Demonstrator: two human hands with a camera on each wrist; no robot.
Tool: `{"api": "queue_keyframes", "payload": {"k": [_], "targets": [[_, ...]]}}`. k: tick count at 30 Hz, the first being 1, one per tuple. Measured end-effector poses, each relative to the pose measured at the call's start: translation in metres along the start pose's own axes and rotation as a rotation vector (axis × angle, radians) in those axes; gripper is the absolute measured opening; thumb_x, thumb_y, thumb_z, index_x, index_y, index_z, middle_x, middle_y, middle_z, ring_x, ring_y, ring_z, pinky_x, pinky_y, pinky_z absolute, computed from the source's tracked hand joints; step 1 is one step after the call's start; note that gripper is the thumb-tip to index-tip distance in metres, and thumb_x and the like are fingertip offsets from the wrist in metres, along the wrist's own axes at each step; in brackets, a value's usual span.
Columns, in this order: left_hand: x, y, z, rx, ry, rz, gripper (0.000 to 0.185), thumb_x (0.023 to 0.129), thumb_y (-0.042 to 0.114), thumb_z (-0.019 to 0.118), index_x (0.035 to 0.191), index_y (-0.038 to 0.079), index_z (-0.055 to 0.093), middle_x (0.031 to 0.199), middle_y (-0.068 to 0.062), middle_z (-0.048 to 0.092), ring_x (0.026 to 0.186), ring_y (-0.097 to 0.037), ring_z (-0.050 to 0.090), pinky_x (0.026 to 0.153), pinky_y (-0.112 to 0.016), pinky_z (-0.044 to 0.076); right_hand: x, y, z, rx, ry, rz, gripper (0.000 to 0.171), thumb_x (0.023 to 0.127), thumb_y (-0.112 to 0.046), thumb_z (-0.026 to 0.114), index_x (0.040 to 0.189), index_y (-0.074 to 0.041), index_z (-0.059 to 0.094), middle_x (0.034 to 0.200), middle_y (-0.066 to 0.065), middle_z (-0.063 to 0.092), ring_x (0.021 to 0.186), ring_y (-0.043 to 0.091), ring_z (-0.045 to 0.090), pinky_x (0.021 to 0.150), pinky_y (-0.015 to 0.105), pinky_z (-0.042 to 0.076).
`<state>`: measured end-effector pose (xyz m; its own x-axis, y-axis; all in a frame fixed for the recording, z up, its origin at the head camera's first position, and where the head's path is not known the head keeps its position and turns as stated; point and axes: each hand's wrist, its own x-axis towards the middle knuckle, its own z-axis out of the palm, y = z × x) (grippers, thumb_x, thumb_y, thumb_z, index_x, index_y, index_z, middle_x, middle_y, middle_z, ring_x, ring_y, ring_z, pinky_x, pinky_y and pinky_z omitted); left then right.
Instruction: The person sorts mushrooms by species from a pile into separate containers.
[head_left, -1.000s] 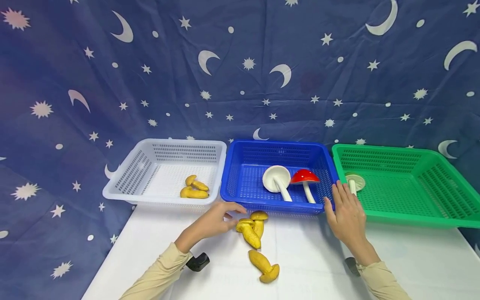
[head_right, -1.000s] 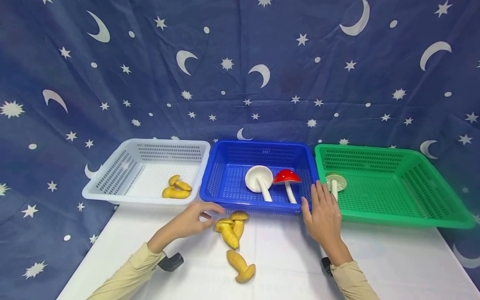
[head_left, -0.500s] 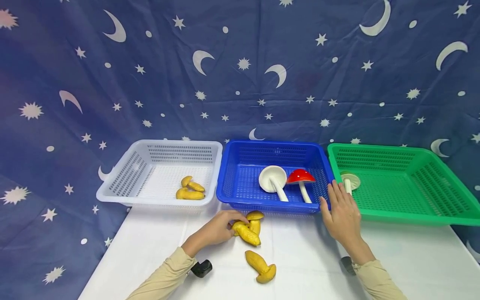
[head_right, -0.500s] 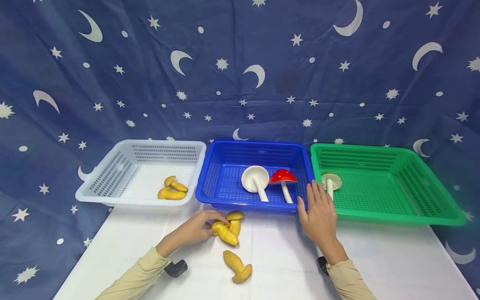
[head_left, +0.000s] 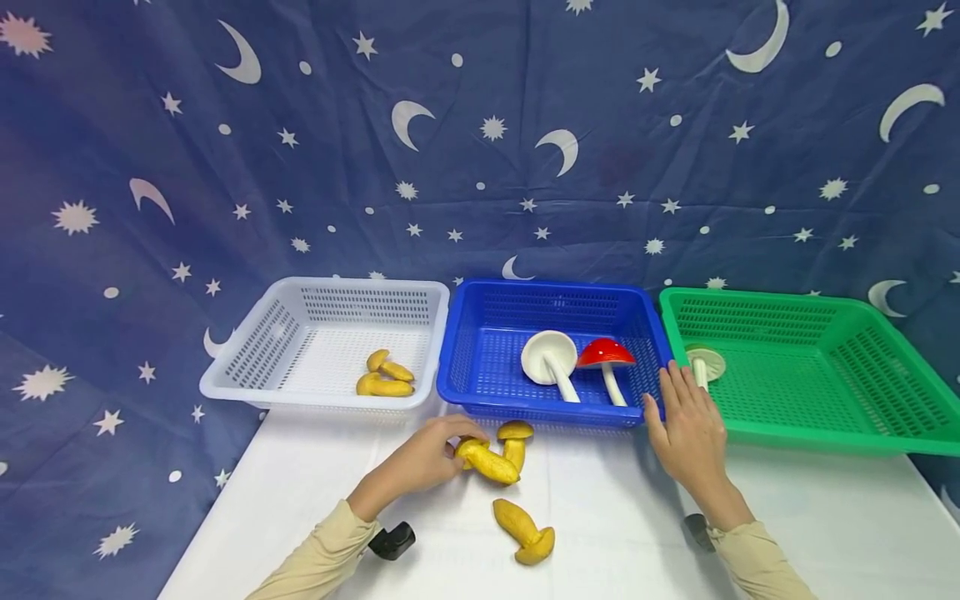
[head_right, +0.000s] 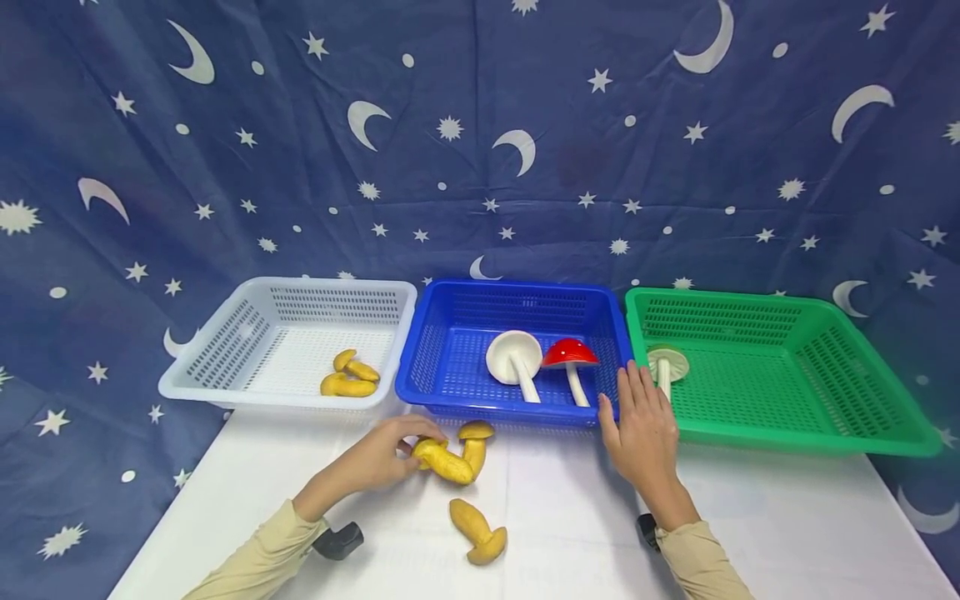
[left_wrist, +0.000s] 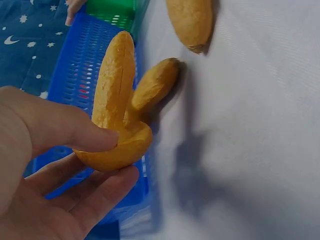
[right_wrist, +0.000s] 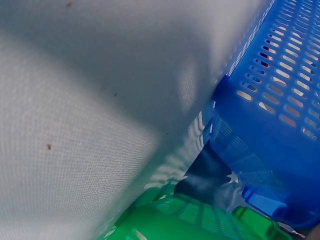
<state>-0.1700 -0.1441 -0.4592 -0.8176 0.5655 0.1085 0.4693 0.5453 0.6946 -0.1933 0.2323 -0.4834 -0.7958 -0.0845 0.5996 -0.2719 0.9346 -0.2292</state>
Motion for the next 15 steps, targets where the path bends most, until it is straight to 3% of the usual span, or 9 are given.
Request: {"api": "queue_keyframes", "payload": {"k": [15], "targets": [[-0.011, 0.014, -0.031, -0.015, 0.079, -0.025, 0.043, 0.073, -0.008, 0.064, 0.111, 0.01, 0.068, 0.113, 0.001, 0.062, 0.104, -0.016, 0.056, 0.074, -0.028, 0.054, 0.0, -0.001, 0.0, 0.007, -0.005, 0.006, 0.055, 0.096, -0.033, 0.044, 0.133, 0.008, 0.047, 0.141, 0.024, 0.042, 0.13, 0.042, 0.036, 0.104, 0.059, 0.029]]}}
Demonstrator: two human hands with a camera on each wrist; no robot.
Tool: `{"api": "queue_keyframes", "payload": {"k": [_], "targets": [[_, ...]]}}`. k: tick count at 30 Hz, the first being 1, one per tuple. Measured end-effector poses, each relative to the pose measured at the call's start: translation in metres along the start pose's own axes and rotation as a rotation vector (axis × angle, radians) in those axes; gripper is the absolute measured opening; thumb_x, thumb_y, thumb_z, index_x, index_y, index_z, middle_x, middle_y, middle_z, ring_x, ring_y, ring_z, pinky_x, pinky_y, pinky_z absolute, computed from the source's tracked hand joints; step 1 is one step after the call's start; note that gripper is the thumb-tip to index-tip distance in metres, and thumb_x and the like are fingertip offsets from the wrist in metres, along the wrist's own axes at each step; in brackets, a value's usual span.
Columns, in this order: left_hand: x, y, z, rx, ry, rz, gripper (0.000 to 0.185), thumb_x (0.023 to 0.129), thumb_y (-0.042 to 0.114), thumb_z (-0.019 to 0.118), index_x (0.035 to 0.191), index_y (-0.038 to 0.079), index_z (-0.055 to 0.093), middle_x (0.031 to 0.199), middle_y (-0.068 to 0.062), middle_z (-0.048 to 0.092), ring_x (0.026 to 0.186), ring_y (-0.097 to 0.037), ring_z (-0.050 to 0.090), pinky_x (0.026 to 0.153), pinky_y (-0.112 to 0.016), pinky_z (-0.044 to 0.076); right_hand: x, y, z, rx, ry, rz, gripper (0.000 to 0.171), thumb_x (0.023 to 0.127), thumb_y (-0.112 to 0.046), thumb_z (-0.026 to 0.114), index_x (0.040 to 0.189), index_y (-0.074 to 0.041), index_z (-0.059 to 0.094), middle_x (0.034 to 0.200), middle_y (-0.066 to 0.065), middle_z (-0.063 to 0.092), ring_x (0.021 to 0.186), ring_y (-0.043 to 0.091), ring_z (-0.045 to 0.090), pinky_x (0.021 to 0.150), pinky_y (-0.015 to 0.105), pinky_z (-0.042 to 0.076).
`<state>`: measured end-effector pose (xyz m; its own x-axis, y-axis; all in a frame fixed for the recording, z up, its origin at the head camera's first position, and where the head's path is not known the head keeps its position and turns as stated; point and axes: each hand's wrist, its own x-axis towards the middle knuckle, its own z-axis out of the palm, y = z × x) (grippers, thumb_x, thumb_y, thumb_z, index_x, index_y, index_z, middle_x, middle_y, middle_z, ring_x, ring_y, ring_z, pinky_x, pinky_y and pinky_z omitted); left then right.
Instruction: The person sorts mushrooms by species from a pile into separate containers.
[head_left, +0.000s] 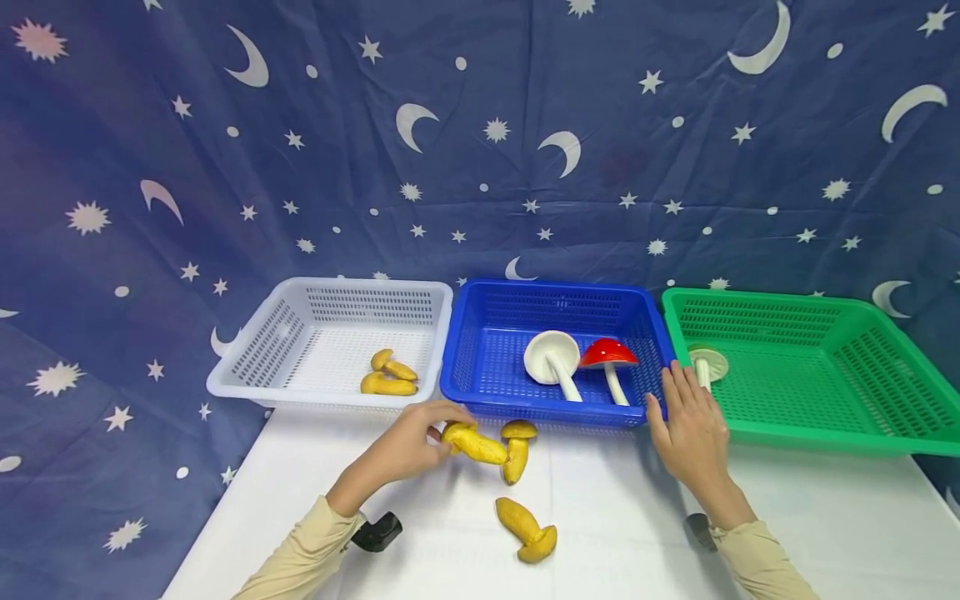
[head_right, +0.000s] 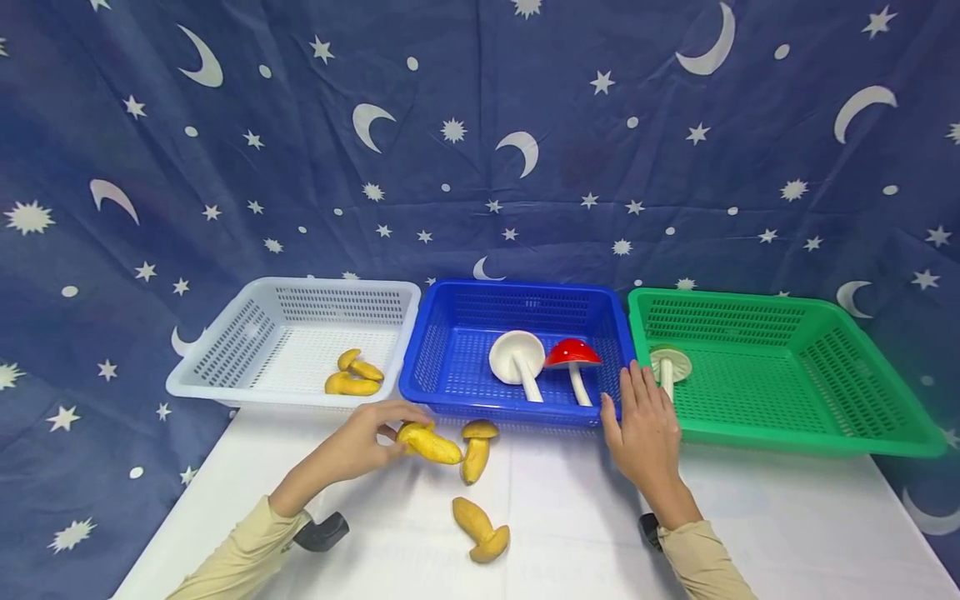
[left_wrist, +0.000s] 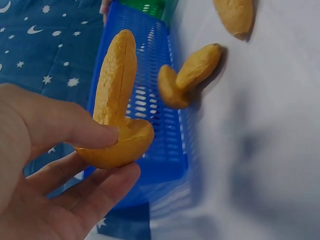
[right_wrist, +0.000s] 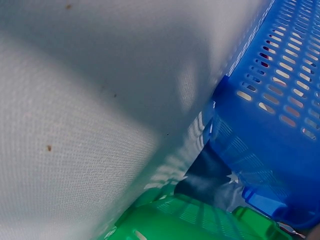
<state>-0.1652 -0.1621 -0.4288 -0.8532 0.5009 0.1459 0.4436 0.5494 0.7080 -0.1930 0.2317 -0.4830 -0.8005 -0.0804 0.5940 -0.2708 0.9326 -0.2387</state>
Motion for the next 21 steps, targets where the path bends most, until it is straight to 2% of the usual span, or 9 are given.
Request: {"api": "queue_keyframes", "payload": {"k": [11, 21], "targets": [[-0.003, 0.005, -0.027, 0.029, 0.077, 0.002, 0.04, 0.075, -0.006, 0.066, 0.112, 0.01, 0.068, 0.118, -0.001, 0.062, 0.105, -0.018, 0.058, 0.073, -0.026, 0.055, -0.001, 0.0, 0.001, 0.009, 0.002, 0.006, 0.055, 0.096, -0.033, 0.044, 0.133, 0.008, 0.047, 0.141, 0.024, 0.041, 0.13, 0.043, 0.036, 0.105, 0.059, 0.028], [-0.004, 0.003, -0.05, 0.046, 0.144, 0.001, 0.042, 0.074, -0.01, 0.066, 0.111, 0.009, 0.069, 0.116, -0.003, 0.064, 0.106, -0.021, 0.058, 0.073, -0.027, 0.055, 0.0, 0.0, 0.001, 0.007, 0.003, 0.002, 0.056, 0.096, -0.034, 0.044, 0.133, 0.008, 0.048, 0.141, 0.024, 0.042, 0.131, 0.042, 0.035, 0.102, 0.06, 0.03]]}}
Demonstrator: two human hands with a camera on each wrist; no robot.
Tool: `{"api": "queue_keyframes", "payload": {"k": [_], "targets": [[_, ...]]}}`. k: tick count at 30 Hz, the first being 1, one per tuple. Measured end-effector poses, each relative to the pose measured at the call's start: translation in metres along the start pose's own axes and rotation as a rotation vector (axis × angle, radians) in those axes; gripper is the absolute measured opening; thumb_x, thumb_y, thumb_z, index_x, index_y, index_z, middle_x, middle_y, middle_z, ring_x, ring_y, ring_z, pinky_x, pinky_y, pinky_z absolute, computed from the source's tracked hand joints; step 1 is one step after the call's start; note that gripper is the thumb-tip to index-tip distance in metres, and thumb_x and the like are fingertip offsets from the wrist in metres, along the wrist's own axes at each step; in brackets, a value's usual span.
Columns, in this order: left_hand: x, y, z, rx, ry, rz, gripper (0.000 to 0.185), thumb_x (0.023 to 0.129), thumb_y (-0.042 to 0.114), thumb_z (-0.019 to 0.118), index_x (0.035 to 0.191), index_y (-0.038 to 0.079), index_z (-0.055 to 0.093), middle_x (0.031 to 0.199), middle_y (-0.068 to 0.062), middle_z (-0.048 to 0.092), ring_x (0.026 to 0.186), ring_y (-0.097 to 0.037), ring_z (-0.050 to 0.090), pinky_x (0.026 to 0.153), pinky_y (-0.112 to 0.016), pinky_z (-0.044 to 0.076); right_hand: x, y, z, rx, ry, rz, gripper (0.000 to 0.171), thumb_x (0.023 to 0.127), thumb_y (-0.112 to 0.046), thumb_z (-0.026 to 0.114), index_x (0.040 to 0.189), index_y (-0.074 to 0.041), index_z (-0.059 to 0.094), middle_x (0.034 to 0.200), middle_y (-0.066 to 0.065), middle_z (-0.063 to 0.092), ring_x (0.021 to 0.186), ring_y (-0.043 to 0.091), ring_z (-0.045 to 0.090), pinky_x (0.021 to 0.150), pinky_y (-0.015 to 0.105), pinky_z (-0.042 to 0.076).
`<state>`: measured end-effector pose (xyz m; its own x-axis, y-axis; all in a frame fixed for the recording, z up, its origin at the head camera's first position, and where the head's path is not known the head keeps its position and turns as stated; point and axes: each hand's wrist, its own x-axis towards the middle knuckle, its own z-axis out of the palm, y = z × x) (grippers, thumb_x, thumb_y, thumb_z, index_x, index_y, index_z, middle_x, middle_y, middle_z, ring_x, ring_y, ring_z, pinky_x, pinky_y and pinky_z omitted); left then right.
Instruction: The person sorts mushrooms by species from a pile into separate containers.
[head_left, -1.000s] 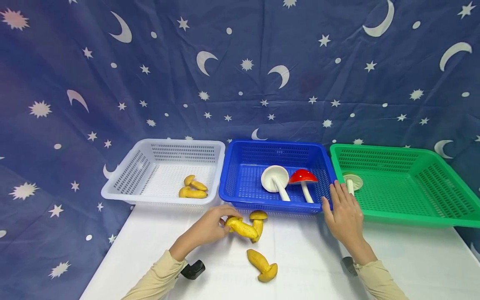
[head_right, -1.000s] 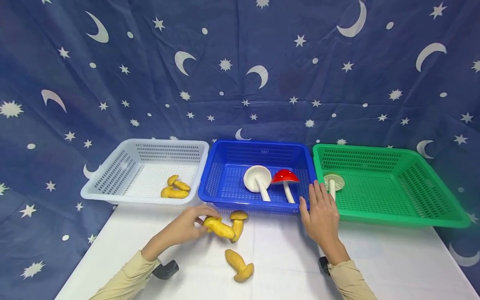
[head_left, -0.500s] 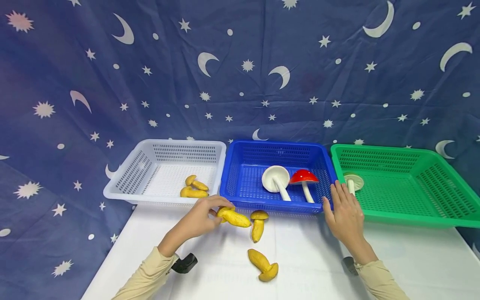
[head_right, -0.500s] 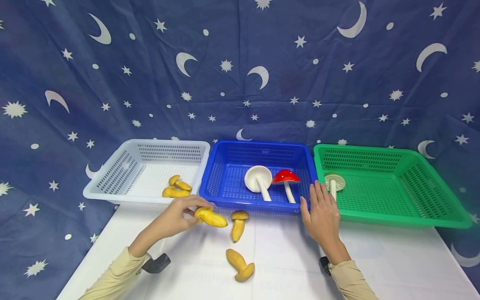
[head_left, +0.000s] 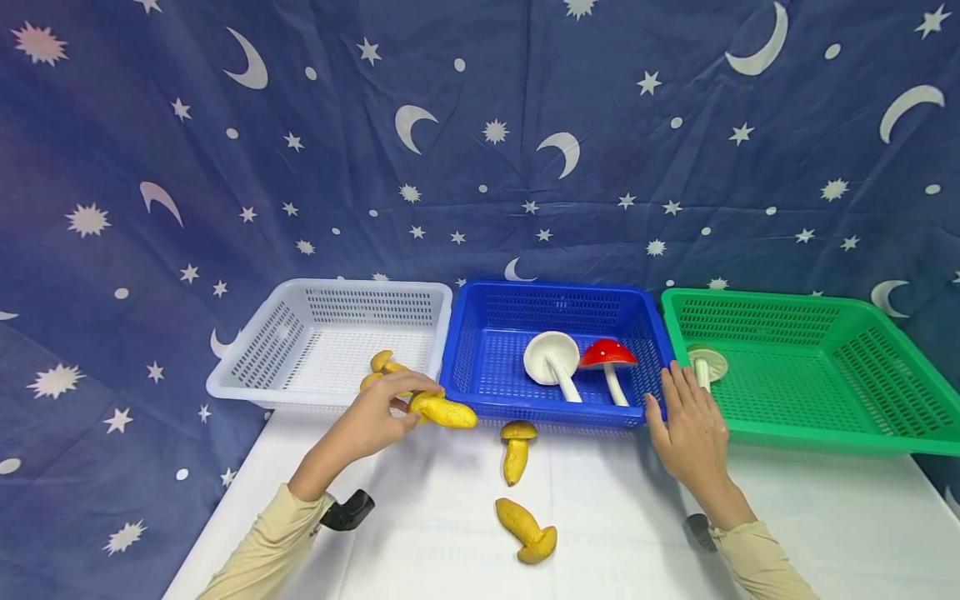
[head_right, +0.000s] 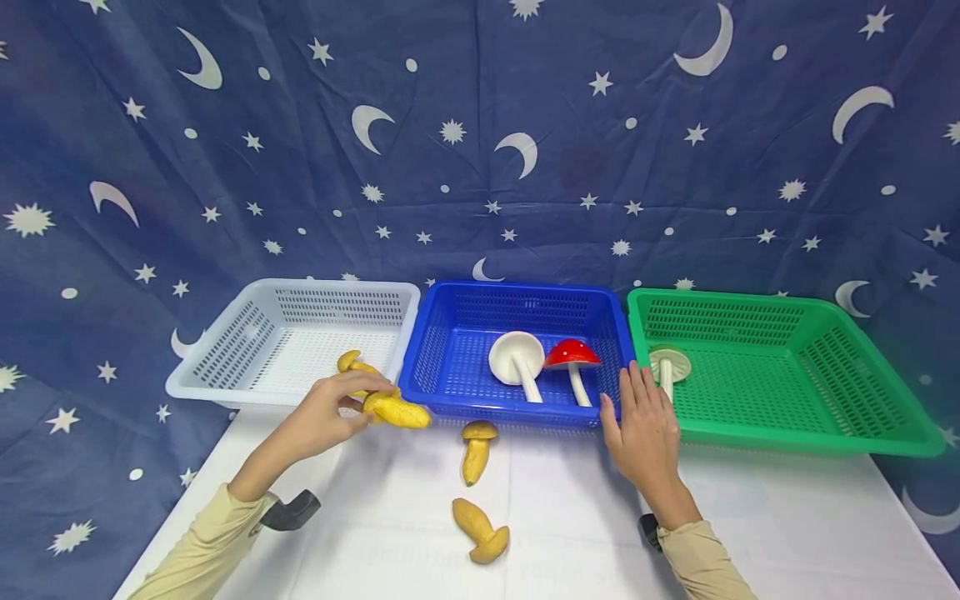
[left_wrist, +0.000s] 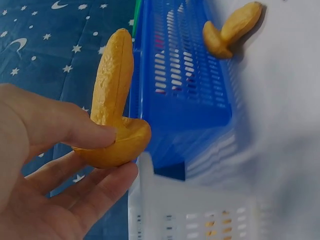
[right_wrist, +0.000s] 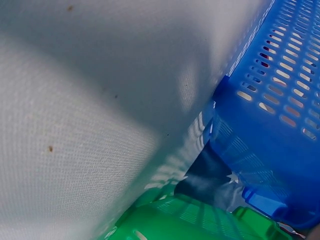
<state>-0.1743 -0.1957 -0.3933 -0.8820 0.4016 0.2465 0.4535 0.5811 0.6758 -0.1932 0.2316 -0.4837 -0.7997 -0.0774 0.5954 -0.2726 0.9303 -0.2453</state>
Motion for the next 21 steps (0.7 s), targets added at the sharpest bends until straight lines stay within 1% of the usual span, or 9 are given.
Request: {"api": "queue_keyframes", "payload": {"k": [4, 8, 11, 14, 21], "targets": [[0.001, -0.004, -0.007, 0.006, 0.037, 0.018, 0.042, 0.073, -0.012, 0.068, 0.109, 0.009, 0.07, 0.114, -0.004, 0.065, 0.101, -0.022, 0.06, 0.071, -0.025, 0.055, 0.0, 0.0, 0.0, -0.002, -0.003, 0.001, 0.056, 0.096, -0.034, 0.044, 0.133, 0.008, 0.048, 0.141, 0.024, 0.042, 0.131, 0.042, 0.035, 0.102, 0.06, 0.03], [0.002, -0.007, -0.014, 0.008, 0.053, 0.016, 0.042, 0.073, -0.013, 0.068, 0.109, 0.008, 0.07, 0.112, -0.003, 0.066, 0.098, -0.021, 0.06, 0.071, -0.024, 0.055, -0.001, 0.0, 0.0, -0.001, -0.004, 0.003, 0.056, 0.096, -0.034, 0.044, 0.133, 0.008, 0.047, 0.141, 0.024, 0.041, 0.131, 0.042, 0.035, 0.102, 0.06, 0.03], [0.003, -0.011, -0.019, 0.021, 0.069, -0.001, 0.042, 0.073, -0.013, 0.067, 0.109, 0.008, 0.07, 0.109, -0.001, 0.066, 0.095, -0.019, 0.06, 0.07, -0.025, 0.055, -0.001, 0.001, 0.001, -0.001, -0.003, 0.002, 0.056, 0.096, -0.034, 0.043, 0.133, 0.008, 0.047, 0.141, 0.024, 0.041, 0.132, 0.042, 0.035, 0.102, 0.06, 0.03], [0.003, -0.019, -0.025, 0.037, 0.099, -0.019, 0.041, 0.072, -0.013, 0.067, 0.108, 0.008, 0.07, 0.109, -0.002, 0.065, 0.093, -0.019, 0.06, 0.069, -0.026, 0.056, -0.001, 0.001, 0.001, -0.003, -0.004, 0.003, 0.056, 0.096, -0.035, 0.043, 0.133, 0.008, 0.047, 0.142, 0.024, 0.041, 0.132, 0.042, 0.035, 0.102, 0.06, 0.03], [0.003, -0.041, -0.044, 0.063, 0.164, -0.085, 0.042, 0.074, -0.014, 0.065, 0.11, 0.007, 0.069, 0.114, -0.008, 0.065, 0.1, -0.025, 0.06, 0.072, -0.032, 0.057, 0.0, 0.0, 0.0, -0.003, -0.005, 0.001, 0.056, 0.096, -0.035, 0.043, 0.133, 0.008, 0.047, 0.142, 0.024, 0.041, 0.132, 0.041, 0.034, 0.102, 0.06, 0.03]]}}
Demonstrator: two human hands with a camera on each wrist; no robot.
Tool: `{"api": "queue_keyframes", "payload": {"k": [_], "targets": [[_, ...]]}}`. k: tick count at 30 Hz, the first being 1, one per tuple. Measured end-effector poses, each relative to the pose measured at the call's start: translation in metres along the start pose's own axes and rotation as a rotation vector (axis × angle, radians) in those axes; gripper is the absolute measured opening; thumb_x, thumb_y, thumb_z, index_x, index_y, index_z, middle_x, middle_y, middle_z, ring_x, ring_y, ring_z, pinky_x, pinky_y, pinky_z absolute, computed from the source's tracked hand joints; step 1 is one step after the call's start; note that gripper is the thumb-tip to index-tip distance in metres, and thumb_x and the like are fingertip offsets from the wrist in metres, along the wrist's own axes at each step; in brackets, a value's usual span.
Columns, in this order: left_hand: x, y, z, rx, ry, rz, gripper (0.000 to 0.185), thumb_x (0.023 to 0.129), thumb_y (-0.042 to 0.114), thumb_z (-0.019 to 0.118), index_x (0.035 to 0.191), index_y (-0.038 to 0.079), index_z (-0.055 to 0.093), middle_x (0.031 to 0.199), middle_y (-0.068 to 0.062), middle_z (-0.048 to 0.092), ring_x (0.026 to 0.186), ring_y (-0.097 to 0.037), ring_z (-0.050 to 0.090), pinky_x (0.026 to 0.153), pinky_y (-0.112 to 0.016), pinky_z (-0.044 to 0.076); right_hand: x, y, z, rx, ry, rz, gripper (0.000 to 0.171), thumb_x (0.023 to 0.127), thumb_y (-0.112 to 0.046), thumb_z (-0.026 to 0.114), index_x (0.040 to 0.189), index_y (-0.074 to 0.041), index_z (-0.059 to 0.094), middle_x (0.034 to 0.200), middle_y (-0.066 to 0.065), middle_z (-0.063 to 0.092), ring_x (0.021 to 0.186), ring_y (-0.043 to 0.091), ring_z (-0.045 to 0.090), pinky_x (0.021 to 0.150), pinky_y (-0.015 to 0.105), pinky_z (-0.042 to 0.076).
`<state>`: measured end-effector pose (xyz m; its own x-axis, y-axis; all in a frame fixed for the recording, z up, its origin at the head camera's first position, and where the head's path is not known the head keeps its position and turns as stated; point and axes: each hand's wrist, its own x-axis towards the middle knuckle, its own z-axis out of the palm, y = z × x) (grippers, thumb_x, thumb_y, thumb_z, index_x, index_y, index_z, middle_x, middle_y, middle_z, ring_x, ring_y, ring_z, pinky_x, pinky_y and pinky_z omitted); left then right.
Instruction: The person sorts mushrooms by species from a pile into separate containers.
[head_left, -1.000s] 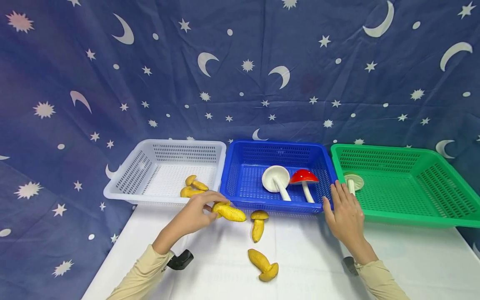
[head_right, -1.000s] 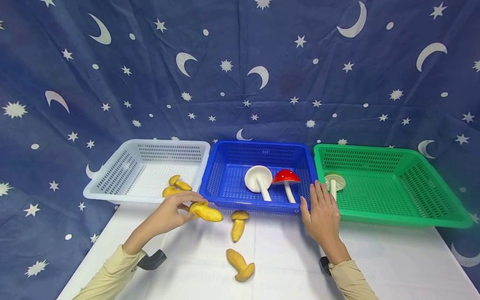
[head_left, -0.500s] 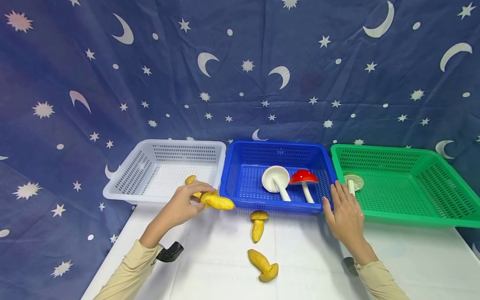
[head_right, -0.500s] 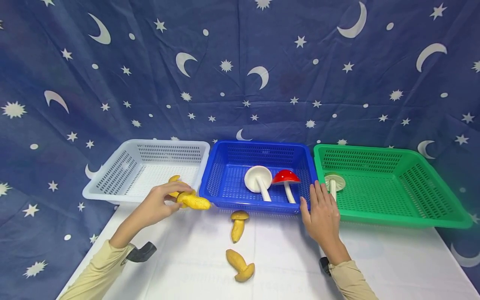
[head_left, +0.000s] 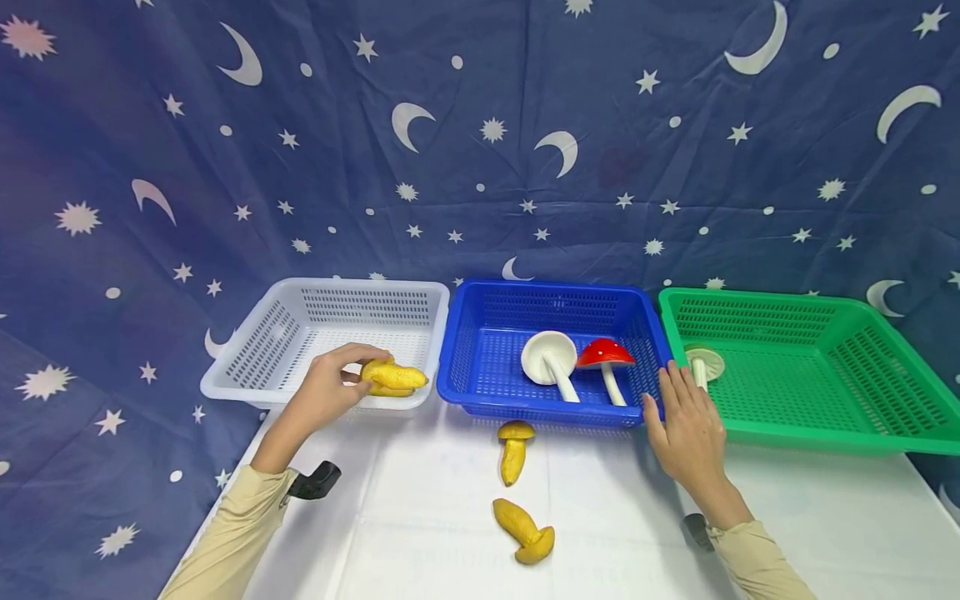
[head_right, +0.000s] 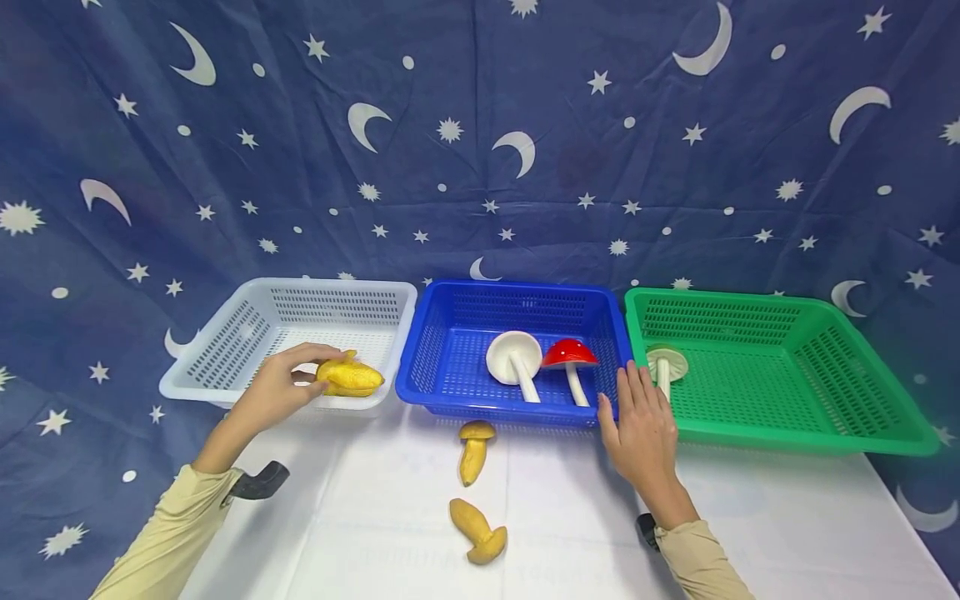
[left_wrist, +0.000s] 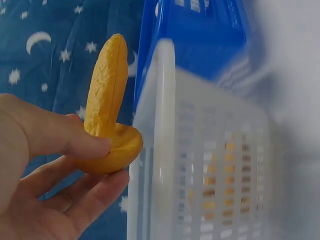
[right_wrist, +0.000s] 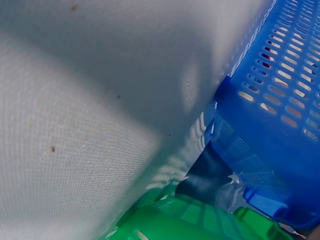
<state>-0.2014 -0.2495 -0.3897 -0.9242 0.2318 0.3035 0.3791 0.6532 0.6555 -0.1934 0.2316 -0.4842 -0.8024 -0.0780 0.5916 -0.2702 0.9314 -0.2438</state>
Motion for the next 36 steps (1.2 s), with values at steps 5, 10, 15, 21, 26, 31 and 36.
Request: {"api": "queue_keyframes", "payload": {"k": [5, 10, 15, 21, 26, 31, 36], "targets": [[0.003, -0.018, -0.012, 0.026, 0.039, -0.048, 0.04, 0.075, -0.014, 0.063, 0.111, 0.004, 0.068, 0.114, -0.013, 0.064, 0.103, -0.03, 0.059, 0.075, -0.036, 0.056, 0.0, 0.001, 0.001, -0.006, 0.006, -0.001, 0.056, 0.096, -0.034, 0.044, 0.133, 0.007, 0.048, 0.141, 0.023, 0.042, 0.131, 0.041, 0.035, 0.102, 0.06, 0.031], [0.005, -0.036, -0.024, 0.035, 0.072, -0.101, 0.039, 0.075, -0.014, 0.065, 0.111, 0.002, 0.067, 0.113, -0.017, 0.062, 0.102, -0.033, 0.058, 0.077, -0.036, 0.056, 0.0, 0.001, 0.002, 0.001, 0.013, -0.004, 0.055, 0.096, -0.034, 0.044, 0.133, 0.007, 0.048, 0.141, 0.023, 0.042, 0.131, 0.041, 0.036, 0.102, 0.06, 0.031], [0.006, -0.055, -0.035, 0.081, 0.079, -0.14, 0.04, 0.074, -0.014, 0.066, 0.111, -0.001, 0.066, 0.112, -0.021, 0.062, 0.1, -0.038, 0.059, 0.077, -0.042, 0.055, 0.0, 0.001, 0.002, 0.007, 0.016, -0.004, 0.055, 0.095, -0.033, 0.045, 0.132, 0.007, 0.049, 0.141, 0.023, 0.043, 0.131, 0.041, 0.036, 0.101, 0.06, 0.031], [0.002, -0.071, -0.044, 0.156, 0.043, -0.249, 0.042, 0.074, -0.012, 0.067, 0.114, -0.001, 0.064, 0.116, -0.025, 0.06, 0.102, -0.044, 0.055, 0.075, -0.048, 0.053, 0.0, 0.002, 0.001, 0.008, 0.033, -0.017, 0.054, 0.095, -0.032, 0.046, 0.131, 0.008, 0.05, 0.14, 0.023, 0.044, 0.13, 0.041, 0.037, 0.1, 0.061, 0.032], [0.002, -0.082, -0.047, 0.189, 0.02, -0.274, 0.042, 0.073, -0.013, 0.064, 0.115, -0.004, 0.063, 0.114, -0.027, 0.059, 0.101, -0.044, 0.055, 0.073, -0.044, 0.052, 0.002, 0.002, 0.001, -0.002, 0.034, -0.019, 0.054, 0.095, -0.033, 0.046, 0.131, 0.007, 0.05, 0.14, 0.023, 0.044, 0.131, 0.041, 0.037, 0.1, 0.06, 0.032], [0.005, -0.09, -0.047, 0.23, -0.003, -0.275, 0.042, 0.072, -0.014, 0.059, 0.113, -0.005, 0.064, 0.11, -0.027, 0.06, 0.095, -0.041, 0.055, 0.069, -0.04, 0.049, 0.001, 0.002, 0.001, -0.011, 0.031, -0.013, 0.055, 0.095, -0.033, 0.046, 0.131, 0.007, 0.05, 0.14, 0.023, 0.044, 0.13, 0.042, 0.037, 0.1, 0.06, 0.033], [0.009, -0.094, -0.045, 0.261, -0.041, -0.299, 0.043, 0.072, -0.014, 0.053, 0.113, -0.007, 0.063, 0.109, -0.028, 0.06, 0.088, -0.035, 0.054, 0.07, -0.04, 0.047, 0.001, 0.001, 0.001, -0.009, 0.03, -0.015, 0.055, 0.095, -0.033, 0.046, 0.131, 0.008, 0.05, 0.139, 0.024, 0.044, 0.129, 0.043, 0.038, 0.1, 0.06, 0.033]]}}
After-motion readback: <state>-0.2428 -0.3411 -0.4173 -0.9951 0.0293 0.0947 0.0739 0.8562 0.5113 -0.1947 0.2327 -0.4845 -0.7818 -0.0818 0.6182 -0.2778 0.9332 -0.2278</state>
